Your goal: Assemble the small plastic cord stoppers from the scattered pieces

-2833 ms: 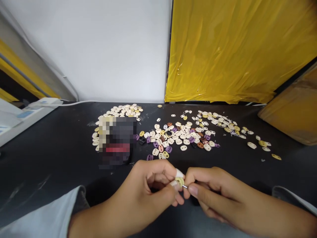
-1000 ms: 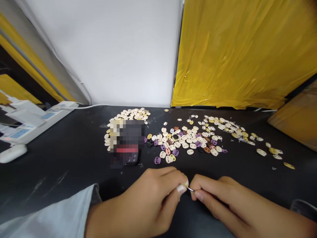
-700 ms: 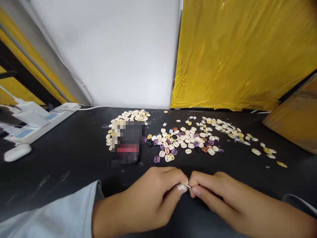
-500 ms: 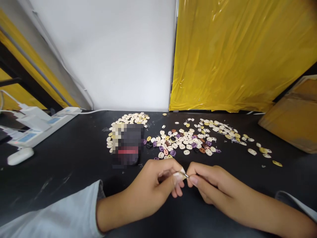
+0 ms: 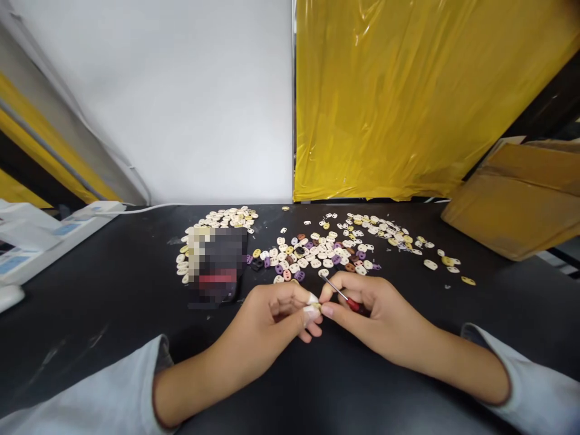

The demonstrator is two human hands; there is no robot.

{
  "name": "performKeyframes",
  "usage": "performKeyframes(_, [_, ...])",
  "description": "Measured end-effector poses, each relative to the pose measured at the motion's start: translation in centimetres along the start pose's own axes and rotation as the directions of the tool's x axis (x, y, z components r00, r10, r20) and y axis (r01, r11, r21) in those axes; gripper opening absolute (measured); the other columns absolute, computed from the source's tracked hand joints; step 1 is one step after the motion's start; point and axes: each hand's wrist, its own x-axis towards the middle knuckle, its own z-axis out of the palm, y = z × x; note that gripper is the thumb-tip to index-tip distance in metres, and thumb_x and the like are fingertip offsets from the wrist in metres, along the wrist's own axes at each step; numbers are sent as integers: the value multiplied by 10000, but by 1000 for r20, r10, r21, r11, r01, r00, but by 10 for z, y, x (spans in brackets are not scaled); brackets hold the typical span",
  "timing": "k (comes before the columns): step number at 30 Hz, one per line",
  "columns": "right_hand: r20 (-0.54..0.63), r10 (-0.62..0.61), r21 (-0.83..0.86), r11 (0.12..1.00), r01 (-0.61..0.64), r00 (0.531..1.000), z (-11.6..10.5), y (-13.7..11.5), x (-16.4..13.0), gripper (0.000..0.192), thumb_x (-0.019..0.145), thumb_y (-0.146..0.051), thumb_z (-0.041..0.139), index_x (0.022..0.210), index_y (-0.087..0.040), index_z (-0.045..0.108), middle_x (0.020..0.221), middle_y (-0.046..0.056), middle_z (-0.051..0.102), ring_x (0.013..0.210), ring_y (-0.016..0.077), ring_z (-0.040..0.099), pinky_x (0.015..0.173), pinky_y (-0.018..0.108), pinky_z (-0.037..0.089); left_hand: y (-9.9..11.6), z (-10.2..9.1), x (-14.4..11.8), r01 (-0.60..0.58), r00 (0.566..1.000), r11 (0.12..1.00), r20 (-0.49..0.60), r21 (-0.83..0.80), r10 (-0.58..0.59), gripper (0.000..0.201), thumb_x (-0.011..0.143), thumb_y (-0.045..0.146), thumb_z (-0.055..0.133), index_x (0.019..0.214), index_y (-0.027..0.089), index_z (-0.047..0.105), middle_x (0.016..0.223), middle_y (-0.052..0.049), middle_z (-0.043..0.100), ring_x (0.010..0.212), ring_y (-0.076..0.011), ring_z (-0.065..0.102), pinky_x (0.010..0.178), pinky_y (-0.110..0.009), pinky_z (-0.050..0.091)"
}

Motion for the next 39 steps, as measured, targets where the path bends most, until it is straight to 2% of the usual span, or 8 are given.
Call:
performKeyframes(6, [-18,22,-125,992,-24,1000,9,0,-3,182,929,-260,542,770,-176,563,604,-52,496,546,78,416,511,218,309,-1,2,-2,-21,999,999,37,48,20,189,889,295,677,892,108,702,757,-43,689,720,-134,657,668,-229,542])
performKeyframes(11, [9,3,-12,1000,-3,1000,10,1,-1,197,975,-271,487,806,-179,527,694,-29,560,601,80,459,546,207,356,1,-1,0,-52,998,998,38,37,50,195,913,300,642,885,115,694,775,-41,683,714,-128,651,669,-230,546])
performKeyframes(15, [85,10,75,997,-17,996,1,1,-3,185,1031,-365,418,960,-209,488,601,-89,431,501,66,372,485,192,320,1,-6,3,-2,1000,998,-11,-63,1,173,893,284,663,842,118,667,765,-36,692,678,-125,670,643,-226,560])
performKeyframes(19, [187,-19,-57,998,31,982,-5,0,-8,176,1048,-322,372,1007,-215,507,596,-82,464,501,65,408,508,191,343,-1,-7,5,9,999,993,-34,-115,-13,142,886,262,666,847,125,665,770,-32,706,683,-131,694,628,-219,572])
performKeyframes(26, [112,3,-221,975,22,994,-5,-1,-6,220,1020,-298,415,866,-196,535,640,-43,536,530,73,464,510,202,339,-2,-6,6,-3,999,994,-55,-113,-3,114,890,227,667,941,135,712,842,-49,748,779,-155,728,706,-239,599])
performKeyframes(30, [102,-15,-274,961,43,995,-6,-3,-6,221,1017,-273,413,880,-197,569,662,-37,562,565,83,485,546,210,359,-2,-5,2,-24,998,998,-62,-63,20,127,908,228,647,939,142,735,858,-52,760,811,-159,729,741,-238,593])
performKeyframes(35, [140,-49,-326,941,93,989,-7,-7,-8,208,1009,-213,412,913,-209,596,784,-16,631,673,106,549,639,229,394,-2,-4,-2,-49,998,998,-37,35,51,185,938,239,600,985,150,755,897,-62,770,842,-174,725,786,-270,589])
performKeyframes(39, [162,-49,-390,914,109,986,-3,-6,-12,192,1001,-202,417,947,-213,600,784,3,644,659,130,561,649,252,404,0,-2,-3,-65,998,991,-18,116,68,187,939,240,597,985,150,754,896,-60,767,816,-166,712,797,-276,580])
